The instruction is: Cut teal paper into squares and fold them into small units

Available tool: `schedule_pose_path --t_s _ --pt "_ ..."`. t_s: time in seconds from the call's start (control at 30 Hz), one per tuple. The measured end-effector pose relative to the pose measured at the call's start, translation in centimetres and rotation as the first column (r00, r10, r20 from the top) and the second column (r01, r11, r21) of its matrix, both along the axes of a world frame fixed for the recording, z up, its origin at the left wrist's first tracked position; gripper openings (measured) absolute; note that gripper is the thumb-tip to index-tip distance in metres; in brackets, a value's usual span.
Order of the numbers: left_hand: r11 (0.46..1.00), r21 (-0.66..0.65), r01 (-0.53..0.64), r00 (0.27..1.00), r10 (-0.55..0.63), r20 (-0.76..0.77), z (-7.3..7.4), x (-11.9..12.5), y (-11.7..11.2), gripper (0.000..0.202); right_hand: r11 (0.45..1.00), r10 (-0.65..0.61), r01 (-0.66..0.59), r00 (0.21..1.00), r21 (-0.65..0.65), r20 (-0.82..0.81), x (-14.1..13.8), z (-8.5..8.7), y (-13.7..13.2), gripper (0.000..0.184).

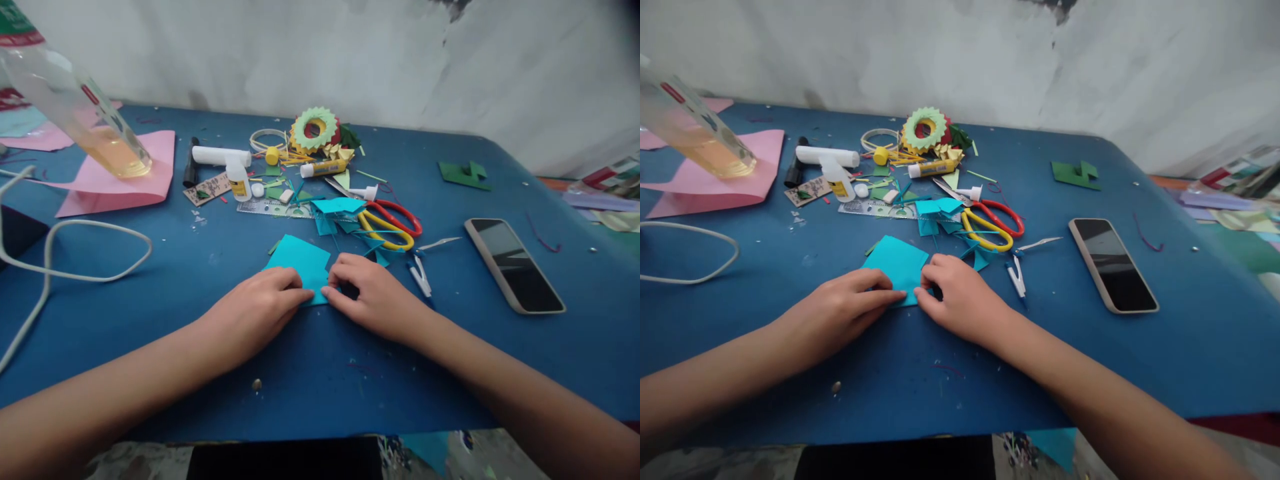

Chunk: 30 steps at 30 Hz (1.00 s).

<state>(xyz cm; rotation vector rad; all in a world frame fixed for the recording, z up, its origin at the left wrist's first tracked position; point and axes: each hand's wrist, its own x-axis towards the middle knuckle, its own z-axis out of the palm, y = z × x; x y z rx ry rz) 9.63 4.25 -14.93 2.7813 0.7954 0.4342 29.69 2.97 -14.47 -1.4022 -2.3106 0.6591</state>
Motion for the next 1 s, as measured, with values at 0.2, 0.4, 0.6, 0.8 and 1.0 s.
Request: schedule_pose_path --t_s 0.2,0.4,0.6,0.8,1.0 --pt "0.992 0.115 0.057 0.987 -0.038 -0.159 0.7 0.0 -0.6 0.03 0.998 -0.063 0.065 0.996 -0.025 0.068 0.2 0.2 -0.2 0.019" --pt "0.933 0.3 0.198 0.921 -0.073 -0.382 1.5 0.5 -2.2 0.028 0.995 -0.083 0.09 0.981 -0.036 0.173 0.9 0.6 0.0 0.024" --pt "0.919 0.347 0.187 0.919 -0.039 -0.393 1.3 0.4 -2.9 0.029 0.995 -0.023 0.016 0.998 0.1 0.066 1.5 -0.1 0.0 0.01" --pt "0.948 0.281 0.152 0.93 -0.041 -0.366 0.9 0.8 -3.3 0.023 0.747 0.365 -0.471 0.881 0.47 0.302 1.5 -0.3 -1.0 0.026" --pt "0.954 0.24 0.182 0.92 -0.079 -0.384 1.3 0.8 -2.8 0.018 0.749 0.306 -0.463 0.876 0.473 0.372 1.7 -0.2 -1.0 0.031"
